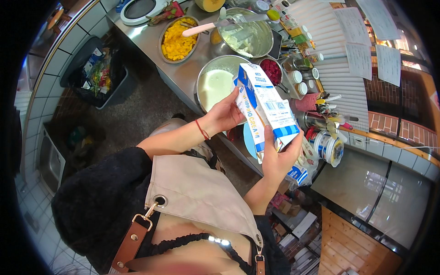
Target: The person opens a milk carton, cuts the top with scissors, and pours milk into a mixing bowl. They then cover the bowl with a lid and place it on the counter.
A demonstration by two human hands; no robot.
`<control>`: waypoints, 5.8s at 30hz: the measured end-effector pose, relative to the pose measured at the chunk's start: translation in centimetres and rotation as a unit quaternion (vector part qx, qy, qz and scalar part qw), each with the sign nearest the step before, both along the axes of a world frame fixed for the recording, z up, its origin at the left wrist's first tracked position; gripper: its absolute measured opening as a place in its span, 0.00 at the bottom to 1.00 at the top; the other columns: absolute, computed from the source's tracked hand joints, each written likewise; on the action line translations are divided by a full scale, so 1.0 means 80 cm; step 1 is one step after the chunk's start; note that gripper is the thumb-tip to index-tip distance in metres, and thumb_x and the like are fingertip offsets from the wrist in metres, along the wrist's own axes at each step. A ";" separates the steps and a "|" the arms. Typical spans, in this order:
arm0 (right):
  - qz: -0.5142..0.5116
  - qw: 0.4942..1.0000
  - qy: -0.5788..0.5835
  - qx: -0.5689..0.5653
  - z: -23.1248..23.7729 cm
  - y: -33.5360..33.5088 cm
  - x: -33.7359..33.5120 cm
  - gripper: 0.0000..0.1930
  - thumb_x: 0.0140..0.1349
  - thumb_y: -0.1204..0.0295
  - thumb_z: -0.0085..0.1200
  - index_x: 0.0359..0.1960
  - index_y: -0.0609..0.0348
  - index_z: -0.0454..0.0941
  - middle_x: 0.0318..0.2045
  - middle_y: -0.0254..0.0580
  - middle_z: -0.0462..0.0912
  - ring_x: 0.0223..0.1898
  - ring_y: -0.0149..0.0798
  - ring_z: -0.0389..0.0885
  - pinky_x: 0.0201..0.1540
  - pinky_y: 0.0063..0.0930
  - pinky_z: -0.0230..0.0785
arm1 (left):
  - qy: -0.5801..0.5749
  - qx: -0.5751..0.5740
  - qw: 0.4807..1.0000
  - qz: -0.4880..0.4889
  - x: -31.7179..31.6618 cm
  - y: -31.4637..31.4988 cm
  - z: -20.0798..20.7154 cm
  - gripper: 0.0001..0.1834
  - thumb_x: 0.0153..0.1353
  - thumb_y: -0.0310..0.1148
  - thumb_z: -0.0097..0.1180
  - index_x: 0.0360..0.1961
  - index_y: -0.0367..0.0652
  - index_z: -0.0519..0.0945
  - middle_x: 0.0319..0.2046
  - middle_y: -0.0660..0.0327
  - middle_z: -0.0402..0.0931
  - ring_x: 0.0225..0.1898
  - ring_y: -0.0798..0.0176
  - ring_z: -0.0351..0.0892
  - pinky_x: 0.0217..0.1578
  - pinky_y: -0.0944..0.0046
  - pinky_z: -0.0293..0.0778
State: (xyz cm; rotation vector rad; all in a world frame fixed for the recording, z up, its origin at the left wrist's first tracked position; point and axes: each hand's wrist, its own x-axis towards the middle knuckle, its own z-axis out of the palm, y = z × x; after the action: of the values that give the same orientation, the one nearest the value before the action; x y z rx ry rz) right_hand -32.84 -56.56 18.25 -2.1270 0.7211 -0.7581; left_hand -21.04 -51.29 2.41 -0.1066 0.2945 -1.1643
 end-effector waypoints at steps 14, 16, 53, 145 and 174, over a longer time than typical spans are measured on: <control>-0.003 1.000 0.022 0.000 0.001 0.003 0.009 0.23 0.55 0.80 0.67 0.51 0.66 0.71 0.46 0.43 0.79 0.47 0.32 0.77 0.52 0.29 0.69 | 0.004 -0.054 0.999 0.005 -0.003 -0.007 0.008 0.25 0.74 0.49 0.39 0.63 0.45 0.68 0.60 0.58 0.74 0.61 0.59 0.73 0.64 0.55 0.67; -0.001 1.000 0.016 0.003 0.001 0.001 0.011 0.24 0.55 0.80 0.67 0.52 0.66 0.71 0.47 0.43 0.79 0.48 0.32 0.77 0.53 0.29 0.69 | -0.006 -0.054 0.998 -0.037 -0.008 -0.002 0.018 0.24 0.74 0.48 0.42 0.63 0.45 0.68 0.60 0.58 0.73 0.62 0.60 0.72 0.65 0.57 0.66; -0.009 0.991 -0.070 0.116 -0.013 0.003 0.018 0.17 0.63 0.79 0.60 0.51 0.67 0.70 0.45 0.42 0.78 0.45 0.30 0.76 0.50 0.25 0.69 | -0.037 0.019 0.997 -0.065 -0.042 0.012 0.031 0.17 0.70 0.35 0.53 0.57 0.41 0.71 0.54 0.56 0.76 0.55 0.57 0.79 0.55 0.57 0.79; 0.015 0.996 -0.008 0.082 -0.023 0.012 0.013 0.22 0.63 0.77 0.61 0.56 0.67 0.69 0.48 0.42 0.77 0.49 0.31 0.75 0.54 0.26 0.67 | -0.009 -0.027 0.998 -0.063 -0.035 0.011 0.022 0.29 0.74 0.52 0.37 0.68 0.46 0.61 0.65 0.59 0.67 0.65 0.59 0.68 0.65 0.55 0.67; -0.024 0.997 -0.057 0.048 -0.033 0.003 0.004 0.21 0.64 0.77 0.59 0.56 0.67 0.67 0.48 0.43 0.76 0.49 0.32 0.75 0.53 0.27 0.67 | -0.021 -0.024 0.987 -0.161 -0.059 0.025 0.023 0.25 0.69 0.50 0.52 0.57 0.43 0.69 0.55 0.57 0.74 0.59 0.56 0.73 0.62 0.52 0.71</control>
State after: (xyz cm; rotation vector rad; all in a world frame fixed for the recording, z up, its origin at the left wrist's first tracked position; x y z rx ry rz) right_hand -32.54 -56.28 15.62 -1.9694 0.7345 -0.8452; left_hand -25.80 -49.26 4.28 -0.0789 0.2528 -1.4925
